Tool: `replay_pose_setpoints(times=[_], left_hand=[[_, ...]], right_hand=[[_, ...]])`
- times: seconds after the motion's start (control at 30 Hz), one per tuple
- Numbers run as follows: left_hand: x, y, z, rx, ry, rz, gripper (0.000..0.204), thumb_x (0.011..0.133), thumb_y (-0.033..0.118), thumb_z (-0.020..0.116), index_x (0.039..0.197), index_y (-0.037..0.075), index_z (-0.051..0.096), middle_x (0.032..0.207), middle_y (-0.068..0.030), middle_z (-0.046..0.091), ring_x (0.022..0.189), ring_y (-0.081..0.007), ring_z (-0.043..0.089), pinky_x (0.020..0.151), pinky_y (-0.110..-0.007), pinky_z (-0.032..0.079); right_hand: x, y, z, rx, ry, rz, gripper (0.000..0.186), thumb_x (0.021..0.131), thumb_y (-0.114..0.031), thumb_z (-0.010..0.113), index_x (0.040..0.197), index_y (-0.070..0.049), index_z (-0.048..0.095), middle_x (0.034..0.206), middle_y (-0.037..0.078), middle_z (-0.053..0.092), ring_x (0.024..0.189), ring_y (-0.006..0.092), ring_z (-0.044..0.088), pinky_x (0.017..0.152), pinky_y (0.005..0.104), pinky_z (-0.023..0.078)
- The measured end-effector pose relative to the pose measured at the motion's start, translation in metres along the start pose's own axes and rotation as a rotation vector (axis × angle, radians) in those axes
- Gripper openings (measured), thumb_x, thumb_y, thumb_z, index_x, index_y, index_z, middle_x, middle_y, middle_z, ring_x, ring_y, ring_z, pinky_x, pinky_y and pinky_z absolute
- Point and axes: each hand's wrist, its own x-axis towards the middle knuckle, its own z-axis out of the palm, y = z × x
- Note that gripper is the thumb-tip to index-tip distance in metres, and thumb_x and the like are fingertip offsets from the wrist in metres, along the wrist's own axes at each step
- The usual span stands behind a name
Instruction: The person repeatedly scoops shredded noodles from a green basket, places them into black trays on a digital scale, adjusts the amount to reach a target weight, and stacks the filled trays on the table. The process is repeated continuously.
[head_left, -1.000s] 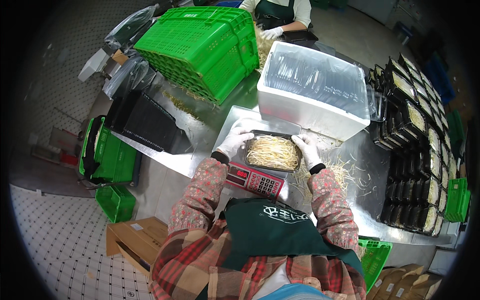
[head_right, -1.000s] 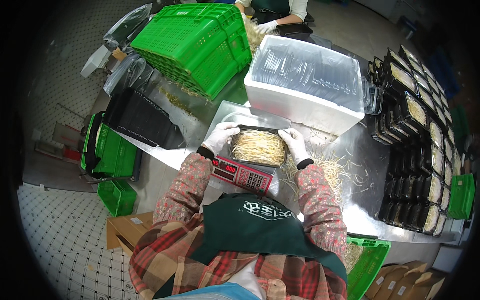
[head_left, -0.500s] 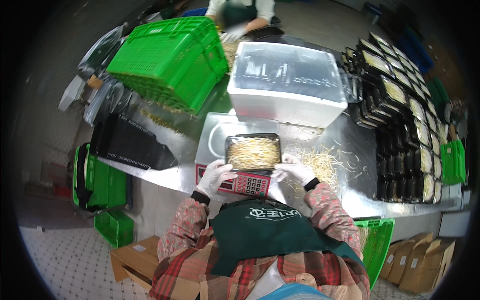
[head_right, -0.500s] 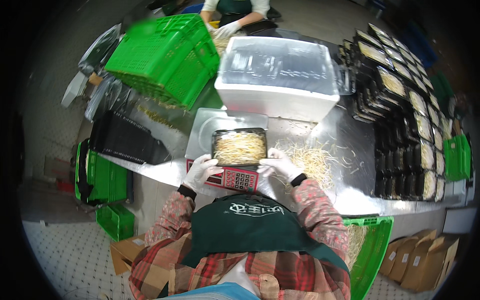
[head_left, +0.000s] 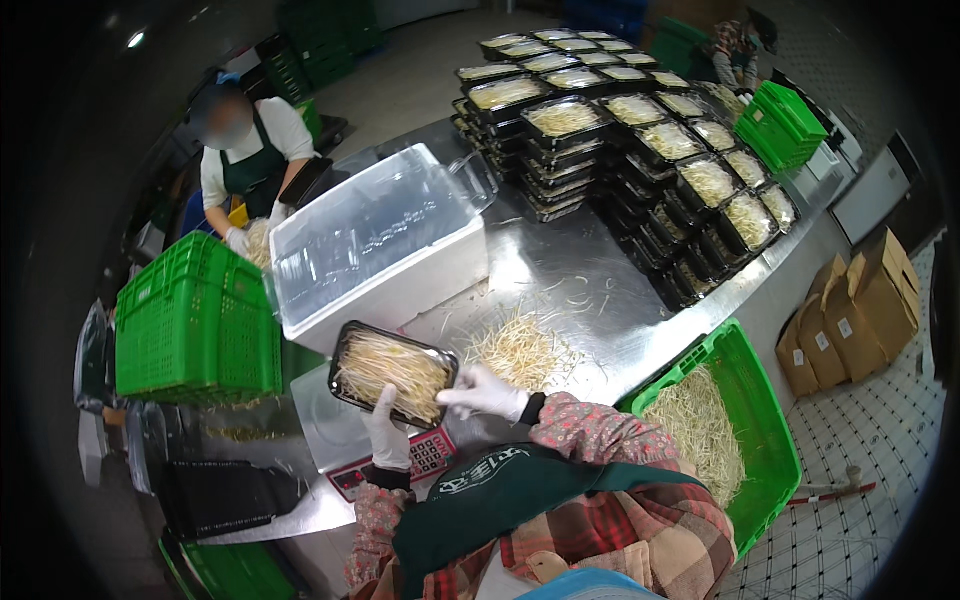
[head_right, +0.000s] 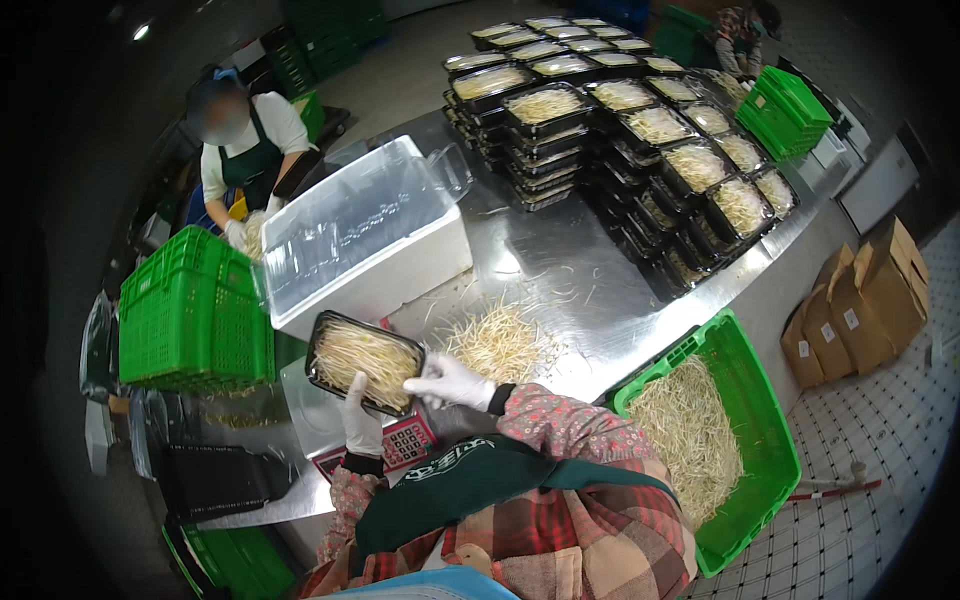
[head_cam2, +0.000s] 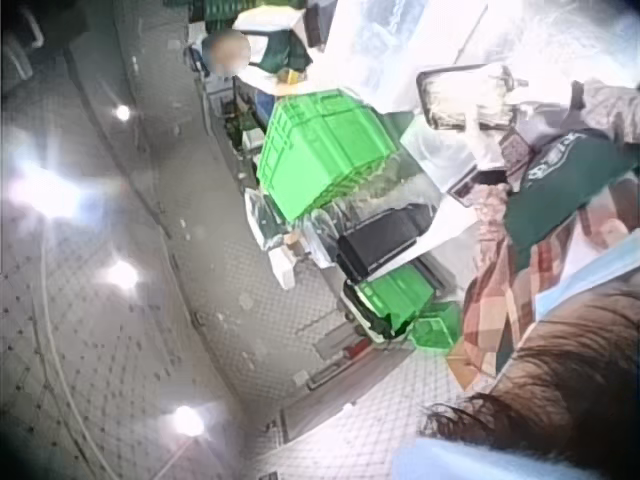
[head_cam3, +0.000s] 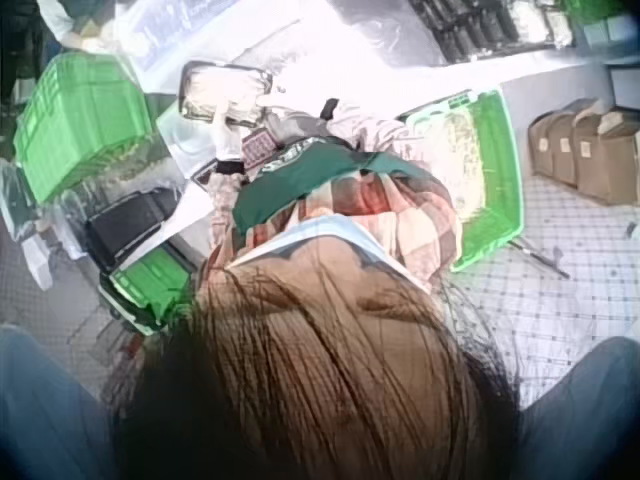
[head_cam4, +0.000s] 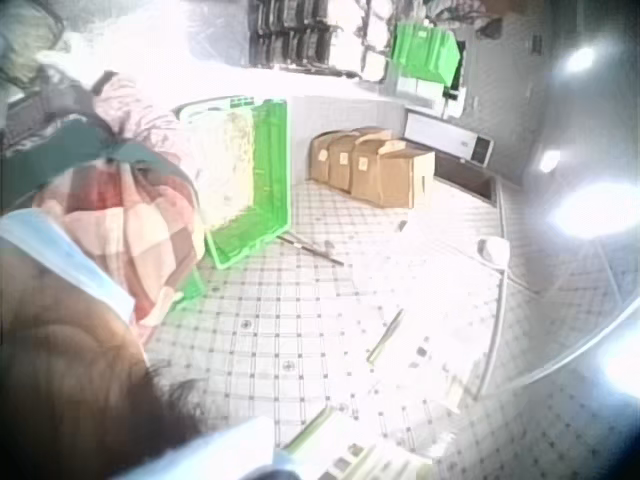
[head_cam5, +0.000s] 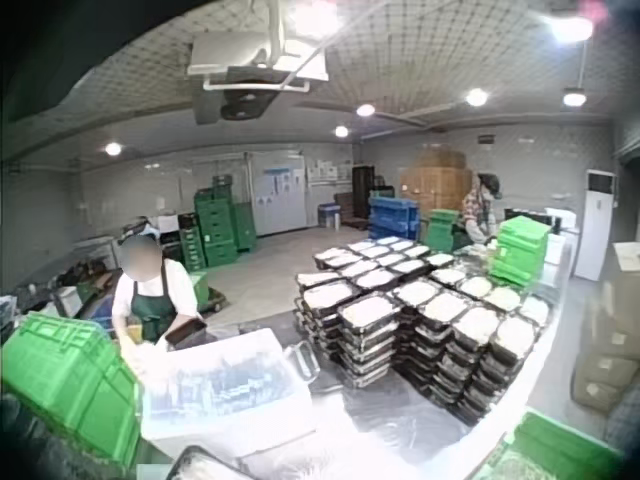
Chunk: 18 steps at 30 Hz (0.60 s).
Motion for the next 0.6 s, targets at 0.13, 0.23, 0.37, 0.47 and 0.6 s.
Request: replay_pose_setpoints(times=[0.13, 0.23, 0.37, 0.47, 0.6], left_hand=[[0.010, -0.022, 0.050, 0.470, -0.326, -0.067, 0.068, 0.079, 0.002, 0.076, 0.138, 0.000, 0.042, 0.129, -0.0102, 0.057, 0.113, -0.0205, 0.059, 0.098, -0.035, 0.048], [0.031, -0.063, 0.067, 0.463, -0.546, 0.042, 0.106, 0.075, 0.002, 0.080, 0.155, 0.005, 0.010, 0.151, -0.0168, 0.034, 0.135, -0.0251, 0.042, 0.107, -0.037, 0.041], [0.030, -0.043, 0.089, 0.512, -0.521, -0.190, 0.113, 0.079, 0.003, 0.078, 0.157, 0.013, -0.004, 0.157, -0.0209, 0.021, 0.140, -0.0310, 0.034, 0.108, -0.037, 0.040], [0.036, -0.045, 0.077, 0.586, -0.502, -0.191, 0.081, 0.086, 0.004, 0.071, 0.152, 0.006, 0.025, 0.143, -0.0176, 0.046, 0.127, -0.0238, 0.050, 0.099, -0.032, 0.046], [0.030, -0.036, 0.062, 0.618, -0.311, -0.100, 0.056, 0.091, 0.004, 0.065, 0.143, 0.001, 0.043, 0.128, -0.0126, 0.060, 0.112, -0.0194, 0.060, 0.096, -0.031, 0.049]], right_hand=[[-0.016, 0.010, -0.090, 0.010, 0.159, -0.253, 0.027, 0.085, -0.021, 0.077, 0.086, -0.012, 0.052, 0.073, -0.009, 0.046, 0.062, 0.0014, 0.043, 0.053, 0.0183, 0.036], [-0.014, 0.020, -0.135, 0.330, 0.215, -0.388, 0.019, 0.084, -0.003, 0.072, 0.089, -0.011, 0.055, 0.074, -0.010, 0.052, 0.063, 0.0007, 0.048, 0.055, 0.0180, 0.037], [0.016, 0.057, -0.249, 0.487, 0.904, -0.506, 0.015, 0.085, -0.004, 0.070, 0.086, -0.013, 0.058, 0.070, -0.008, 0.056, 0.060, 0.0029, 0.050, 0.056, 0.0184, 0.040], [0.041, 0.070, -0.346, 0.629, 1.159, -0.625, 0.021, 0.084, -0.008, 0.072, 0.085, -0.012, 0.051, 0.065, -0.001, 0.055, 0.046, 0.0101, 0.050, 0.039, 0.0255, 0.042], [0.063, 0.073, -0.385, 0.641, 1.376, -0.386, 0.031, 0.088, -0.024, 0.074, 0.099, -0.009, 0.049, 0.075, 0.002, 0.057, 0.053, 0.0098, 0.053, 0.046, 0.0270, 0.049]])
